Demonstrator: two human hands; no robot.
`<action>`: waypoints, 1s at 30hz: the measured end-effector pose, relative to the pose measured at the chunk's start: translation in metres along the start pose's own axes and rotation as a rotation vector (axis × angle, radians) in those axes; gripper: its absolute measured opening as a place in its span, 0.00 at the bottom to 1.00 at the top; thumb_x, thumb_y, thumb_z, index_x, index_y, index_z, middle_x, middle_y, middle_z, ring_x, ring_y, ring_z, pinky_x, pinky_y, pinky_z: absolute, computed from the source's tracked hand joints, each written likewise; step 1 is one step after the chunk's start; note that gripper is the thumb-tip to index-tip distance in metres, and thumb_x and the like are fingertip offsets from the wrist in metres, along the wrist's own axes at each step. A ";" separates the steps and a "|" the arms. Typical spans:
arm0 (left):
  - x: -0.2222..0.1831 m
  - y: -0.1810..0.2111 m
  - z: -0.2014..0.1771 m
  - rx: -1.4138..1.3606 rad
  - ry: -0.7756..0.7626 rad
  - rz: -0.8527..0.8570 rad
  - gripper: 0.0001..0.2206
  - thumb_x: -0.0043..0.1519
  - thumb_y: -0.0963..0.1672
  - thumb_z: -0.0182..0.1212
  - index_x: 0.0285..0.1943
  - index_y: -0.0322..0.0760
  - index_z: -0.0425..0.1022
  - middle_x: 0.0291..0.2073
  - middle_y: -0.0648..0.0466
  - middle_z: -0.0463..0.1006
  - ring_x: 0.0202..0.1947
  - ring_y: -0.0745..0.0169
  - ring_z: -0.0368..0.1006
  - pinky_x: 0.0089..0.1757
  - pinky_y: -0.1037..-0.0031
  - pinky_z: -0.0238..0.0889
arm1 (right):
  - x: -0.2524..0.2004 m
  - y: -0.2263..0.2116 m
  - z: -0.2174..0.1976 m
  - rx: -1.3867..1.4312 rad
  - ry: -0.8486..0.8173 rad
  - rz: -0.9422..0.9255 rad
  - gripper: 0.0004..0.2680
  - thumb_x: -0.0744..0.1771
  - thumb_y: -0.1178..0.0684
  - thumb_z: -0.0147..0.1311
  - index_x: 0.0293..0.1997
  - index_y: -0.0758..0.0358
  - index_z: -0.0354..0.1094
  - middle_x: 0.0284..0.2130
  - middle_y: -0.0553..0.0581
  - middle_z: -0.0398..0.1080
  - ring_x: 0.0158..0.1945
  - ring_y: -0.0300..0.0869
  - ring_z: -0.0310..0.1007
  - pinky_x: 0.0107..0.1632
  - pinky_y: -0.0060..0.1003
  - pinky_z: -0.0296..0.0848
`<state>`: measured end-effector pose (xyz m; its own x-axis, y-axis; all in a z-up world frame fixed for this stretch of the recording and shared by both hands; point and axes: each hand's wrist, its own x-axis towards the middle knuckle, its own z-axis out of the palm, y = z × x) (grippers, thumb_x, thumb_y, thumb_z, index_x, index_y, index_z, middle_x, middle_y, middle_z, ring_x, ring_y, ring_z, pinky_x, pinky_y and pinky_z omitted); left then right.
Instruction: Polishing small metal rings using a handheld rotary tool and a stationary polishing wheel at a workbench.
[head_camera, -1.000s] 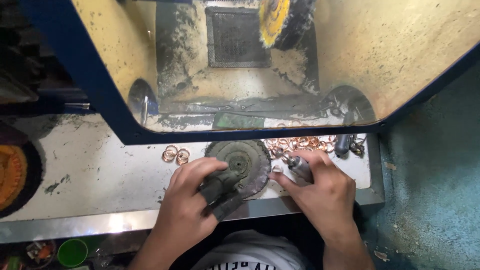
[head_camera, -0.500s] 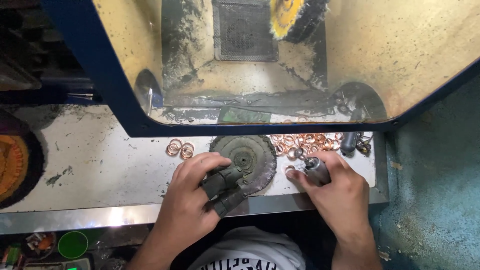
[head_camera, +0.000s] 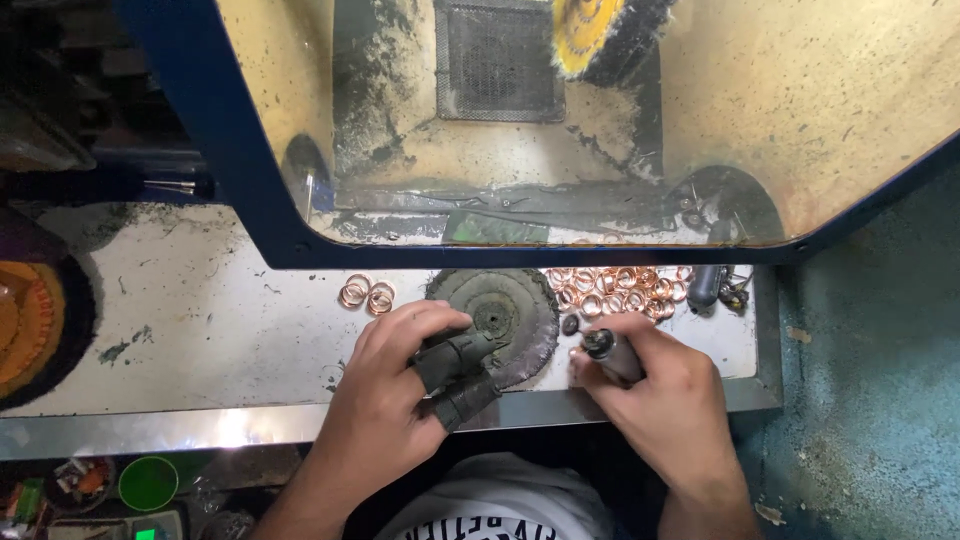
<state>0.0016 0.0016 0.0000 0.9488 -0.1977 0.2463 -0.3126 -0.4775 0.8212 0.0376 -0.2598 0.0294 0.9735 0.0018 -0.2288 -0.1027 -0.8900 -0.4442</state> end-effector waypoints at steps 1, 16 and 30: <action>0.000 0.000 0.000 0.001 -0.005 -0.002 0.19 0.57 0.41 0.66 0.58 0.32 0.72 0.58 0.53 0.73 0.61 0.44 0.69 0.57 0.54 0.60 | 0.000 -0.006 0.002 0.003 -0.003 0.004 0.10 0.60 0.45 0.67 0.42 0.39 0.74 0.30 0.42 0.81 0.34 0.37 0.80 0.41 0.32 0.71; 0.017 0.017 0.025 0.277 0.012 0.184 0.15 0.60 0.48 0.70 0.49 0.32 0.79 0.54 0.49 0.72 0.60 0.40 0.66 0.60 0.43 0.56 | 0.013 -0.022 0.017 -0.196 -0.024 -0.060 0.26 0.55 0.35 0.70 0.56 0.43 0.69 0.48 0.43 0.75 0.48 0.48 0.77 0.43 0.47 0.72; 0.013 0.007 0.034 0.235 -0.046 0.146 0.07 0.49 0.42 0.70 0.26 0.30 0.80 0.51 0.46 0.73 0.63 0.39 0.66 0.65 0.46 0.52 | 0.002 -0.014 0.005 0.008 0.066 -0.034 0.27 0.52 0.35 0.75 0.51 0.43 0.68 0.31 0.43 0.72 0.28 0.36 0.71 0.39 0.34 0.72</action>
<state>0.0099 -0.0334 -0.0084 0.8916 -0.3155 0.3250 -0.4529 -0.6257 0.6351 0.0400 -0.2448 0.0308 0.9877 0.0013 -0.1563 -0.0713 -0.8861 -0.4580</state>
